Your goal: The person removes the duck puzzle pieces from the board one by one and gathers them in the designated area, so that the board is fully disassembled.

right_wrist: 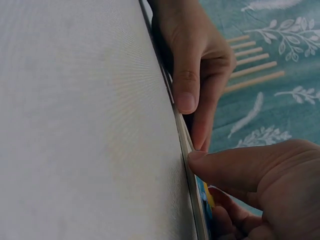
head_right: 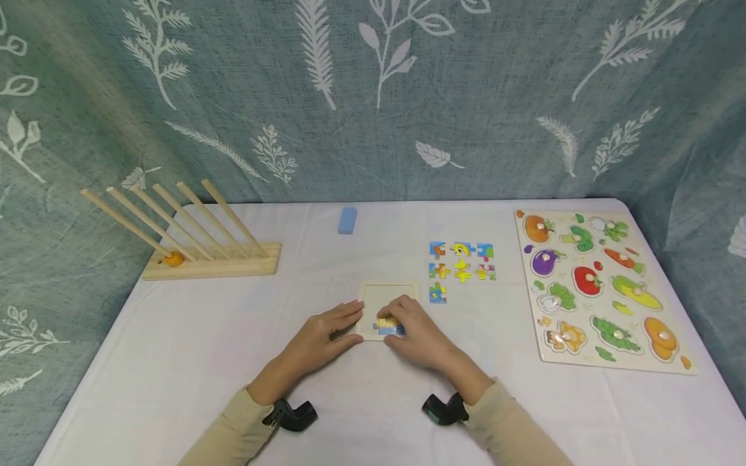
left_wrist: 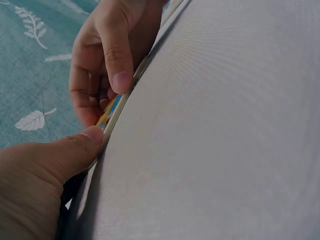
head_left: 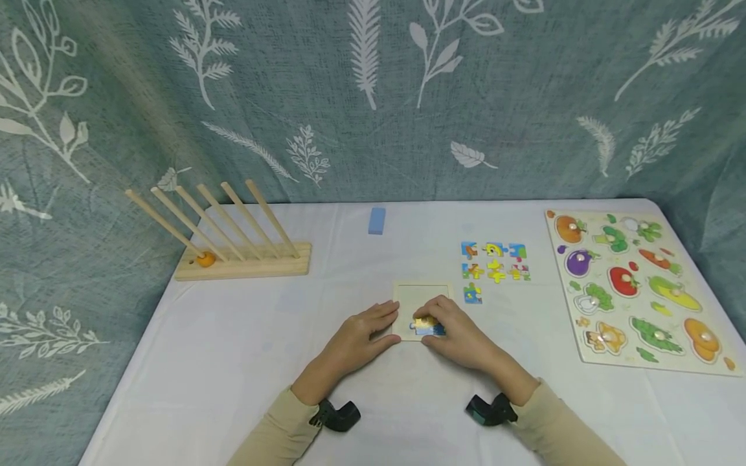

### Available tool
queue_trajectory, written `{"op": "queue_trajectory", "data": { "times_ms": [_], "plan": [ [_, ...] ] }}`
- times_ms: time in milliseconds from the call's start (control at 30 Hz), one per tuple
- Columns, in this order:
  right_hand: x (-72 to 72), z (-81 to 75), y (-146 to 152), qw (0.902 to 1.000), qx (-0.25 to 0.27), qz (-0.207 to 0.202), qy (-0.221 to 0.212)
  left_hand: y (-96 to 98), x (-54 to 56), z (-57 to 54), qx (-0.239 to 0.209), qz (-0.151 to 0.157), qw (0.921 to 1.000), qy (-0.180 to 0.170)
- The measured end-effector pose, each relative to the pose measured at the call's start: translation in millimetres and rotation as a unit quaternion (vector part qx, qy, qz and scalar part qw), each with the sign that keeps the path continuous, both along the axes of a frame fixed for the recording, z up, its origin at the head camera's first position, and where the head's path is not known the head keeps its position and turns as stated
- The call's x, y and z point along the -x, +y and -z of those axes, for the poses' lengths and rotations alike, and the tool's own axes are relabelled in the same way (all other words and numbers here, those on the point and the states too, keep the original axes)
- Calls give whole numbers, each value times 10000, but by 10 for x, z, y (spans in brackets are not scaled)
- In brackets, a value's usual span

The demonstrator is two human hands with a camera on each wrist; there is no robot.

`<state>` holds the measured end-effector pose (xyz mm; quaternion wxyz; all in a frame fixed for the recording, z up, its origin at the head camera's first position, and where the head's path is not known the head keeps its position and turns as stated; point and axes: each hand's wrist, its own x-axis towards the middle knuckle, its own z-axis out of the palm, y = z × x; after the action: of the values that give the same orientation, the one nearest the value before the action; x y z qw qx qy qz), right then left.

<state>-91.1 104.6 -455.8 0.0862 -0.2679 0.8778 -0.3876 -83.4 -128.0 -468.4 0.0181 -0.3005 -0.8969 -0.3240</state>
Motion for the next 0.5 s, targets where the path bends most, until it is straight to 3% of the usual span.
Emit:
{"op": "queue_trajectory", "data": {
  "times_ms": [500],
  "plan": [
    [39,43,60,9990,374,-71,-227,-4,10,14,4,5,10000,57]
  ]
}}
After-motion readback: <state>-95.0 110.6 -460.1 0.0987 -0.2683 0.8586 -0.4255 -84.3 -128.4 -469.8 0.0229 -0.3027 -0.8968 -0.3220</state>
